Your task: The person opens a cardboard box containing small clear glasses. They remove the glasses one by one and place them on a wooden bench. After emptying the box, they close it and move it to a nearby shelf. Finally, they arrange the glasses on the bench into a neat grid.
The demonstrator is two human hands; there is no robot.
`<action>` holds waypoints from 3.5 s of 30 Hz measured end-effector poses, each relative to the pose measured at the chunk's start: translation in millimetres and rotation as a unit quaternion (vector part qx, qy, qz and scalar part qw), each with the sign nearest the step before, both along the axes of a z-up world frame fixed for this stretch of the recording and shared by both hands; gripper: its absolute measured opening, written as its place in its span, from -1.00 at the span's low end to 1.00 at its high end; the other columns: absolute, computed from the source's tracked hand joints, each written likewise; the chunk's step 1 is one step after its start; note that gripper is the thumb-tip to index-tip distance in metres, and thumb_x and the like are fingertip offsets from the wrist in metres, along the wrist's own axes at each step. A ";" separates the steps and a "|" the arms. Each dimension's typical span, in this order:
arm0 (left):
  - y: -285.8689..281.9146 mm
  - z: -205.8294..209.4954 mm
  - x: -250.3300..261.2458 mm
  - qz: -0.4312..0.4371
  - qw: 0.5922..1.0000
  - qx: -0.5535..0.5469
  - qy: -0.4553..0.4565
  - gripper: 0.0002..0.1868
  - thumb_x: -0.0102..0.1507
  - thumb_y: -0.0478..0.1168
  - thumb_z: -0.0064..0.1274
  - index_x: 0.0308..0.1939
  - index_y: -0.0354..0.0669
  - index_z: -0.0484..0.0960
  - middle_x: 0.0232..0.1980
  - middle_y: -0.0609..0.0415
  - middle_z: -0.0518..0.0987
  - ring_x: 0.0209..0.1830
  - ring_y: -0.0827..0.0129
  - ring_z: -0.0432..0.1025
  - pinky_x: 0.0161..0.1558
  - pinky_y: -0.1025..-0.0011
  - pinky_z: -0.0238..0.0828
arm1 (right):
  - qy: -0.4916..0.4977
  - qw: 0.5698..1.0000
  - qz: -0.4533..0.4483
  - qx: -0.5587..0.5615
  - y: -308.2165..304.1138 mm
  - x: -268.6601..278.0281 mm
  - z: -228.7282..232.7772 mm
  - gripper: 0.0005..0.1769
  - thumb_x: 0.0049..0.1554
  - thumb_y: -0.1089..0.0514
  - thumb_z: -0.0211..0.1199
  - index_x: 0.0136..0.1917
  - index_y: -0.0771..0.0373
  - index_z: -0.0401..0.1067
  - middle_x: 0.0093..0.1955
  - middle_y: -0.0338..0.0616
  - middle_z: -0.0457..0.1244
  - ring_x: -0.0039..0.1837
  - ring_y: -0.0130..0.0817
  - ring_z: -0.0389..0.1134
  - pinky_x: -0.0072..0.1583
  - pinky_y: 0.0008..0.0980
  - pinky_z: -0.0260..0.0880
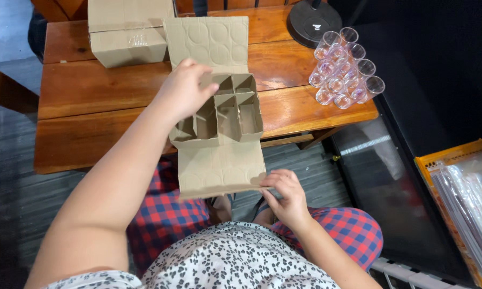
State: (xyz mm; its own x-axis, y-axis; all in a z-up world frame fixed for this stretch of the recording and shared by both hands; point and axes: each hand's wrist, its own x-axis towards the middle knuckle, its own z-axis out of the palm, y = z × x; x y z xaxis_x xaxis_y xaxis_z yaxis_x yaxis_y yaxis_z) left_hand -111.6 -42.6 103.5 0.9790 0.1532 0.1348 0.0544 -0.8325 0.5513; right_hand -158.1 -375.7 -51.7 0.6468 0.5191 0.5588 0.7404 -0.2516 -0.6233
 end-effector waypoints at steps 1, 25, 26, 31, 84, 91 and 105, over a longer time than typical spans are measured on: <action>0.6 7.8 -18.3 0.003 1.000 0.000 0.001 -0.56 0.34 -0.17 0.16 0.24 -0.37 0.60 0.14 -0.29 0.51 0.12 -0.09 0.53 0.09 0.06 0.53 | 0.001 1.000 0.003 0.000 1.3 0.3 2.1 -0.84 0.05 0.15 0.47 -0.04 0.08 0.67 -0.09 -0.20 0.45 0.10 -0.03 0.45 0.17 -0.11 0.45; 15.9 -46.5 -107.0 0.014 0.996 -0.078 0.037 -0.44 0.14 -0.12 0.36 0.22 0.04 0.57 0.39 0.14 0.42 0.44 0.13 0.35 0.37 0.20 0.30 | 0.369 0.927 -0.069 0.028 73.0 94.2 71.8 -0.54 0.01 0.29 0.57 0.19 0.28 0.59 -0.23 -0.20 0.32 -0.23 -0.66 0.33 -0.14 -0.59 0.51; 16.8 -48.6 -103.7 0.015 0.996 -0.077 0.044 -0.46 0.20 -0.07 0.30 0.26 0.05 0.57 0.39 0.11 0.44 0.45 0.09 0.33 0.36 0.15 0.28 | 0.367 0.928 -0.066 0.014 74.6 97.0 70.2 -0.54 0.01 0.27 0.57 0.19 0.28 0.59 -0.20 -0.20 0.34 -0.19 -0.66 0.34 -0.09 -0.60 0.50; 25.2 -72.2 -89.6 0.000 0.999 -0.007 0.046 -0.50 0.37 0.14 0.05 0.34 0.14 0.55 0.36 0.08 0.51 0.42 0.06 0.35 0.27 0.06 0.28 | 0.347 0.934 -0.069 -0.042 78.9 106.0 63.3 -0.58 0.02 0.18 0.56 0.17 0.23 0.62 -0.18 -0.22 0.39 -0.18 -0.66 0.33 -0.06 -0.59 0.48; 47.1 -130.1 33.7 0.222 0.739 -0.618 -0.152 -0.31 0.29 0.44 -0.11 -0.10 -0.10 0.70 -0.23 0.11 0.53 -0.26 0.46 0.44 -0.12 0.52 0.45 | -0.092 0.985 -0.146 -0.017 111.5 90.9 -4.4 -0.53 -0.03 -0.32 0.54 -0.02 -0.04 0.53 0.14 -0.32 0.29 0.39 -0.20 0.30 0.54 -0.02 0.01; 52.8 -164.7 29.1 0.200 0.813 -0.515 -0.183 -0.72 0.19 -0.15 0.39 -0.10 -0.04 0.63 0.16 0.18 0.49 0.10 0.52 0.32 0.19 0.46 0.26 | -0.077 0.979 -0.170 0.076 100.4 91.4 11.3 -0.71 -0.04 0.17 0.61 -0.07 0.06 0.56 0.03 -0.25 0.28 0.27 -0.12 0.36 0.39 -0.12 0.31; -11.0 -118.4 -51.2 0.211 0.863 -0.439 -0.133 -0.26 0.36 -0.29 0.15 0.58 -0.16 0.18 0.62 -0.27 0.13 0.65 -0.16 -0.06 0.58 -0.08 -0.13 | 0.192 0.971 -0.104 -0.094 79.9 122.9 40.8 -0.51 0.25 -0.09 0.29 0.44 -0.17 0.41 0.49 0.09 0.19 0.56 0.10 0.14 0.52 0.05 0.16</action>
State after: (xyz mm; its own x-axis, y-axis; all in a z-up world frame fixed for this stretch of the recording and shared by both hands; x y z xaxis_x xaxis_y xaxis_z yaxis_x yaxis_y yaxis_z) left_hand -162.8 -53.6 -14.9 0.7629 0.6466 -0.0029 0.0245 -0.0244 0.9994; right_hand -35.2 -295.8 -11.0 0.8909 0.4238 0.1635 0.3828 -0.5067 -0.7725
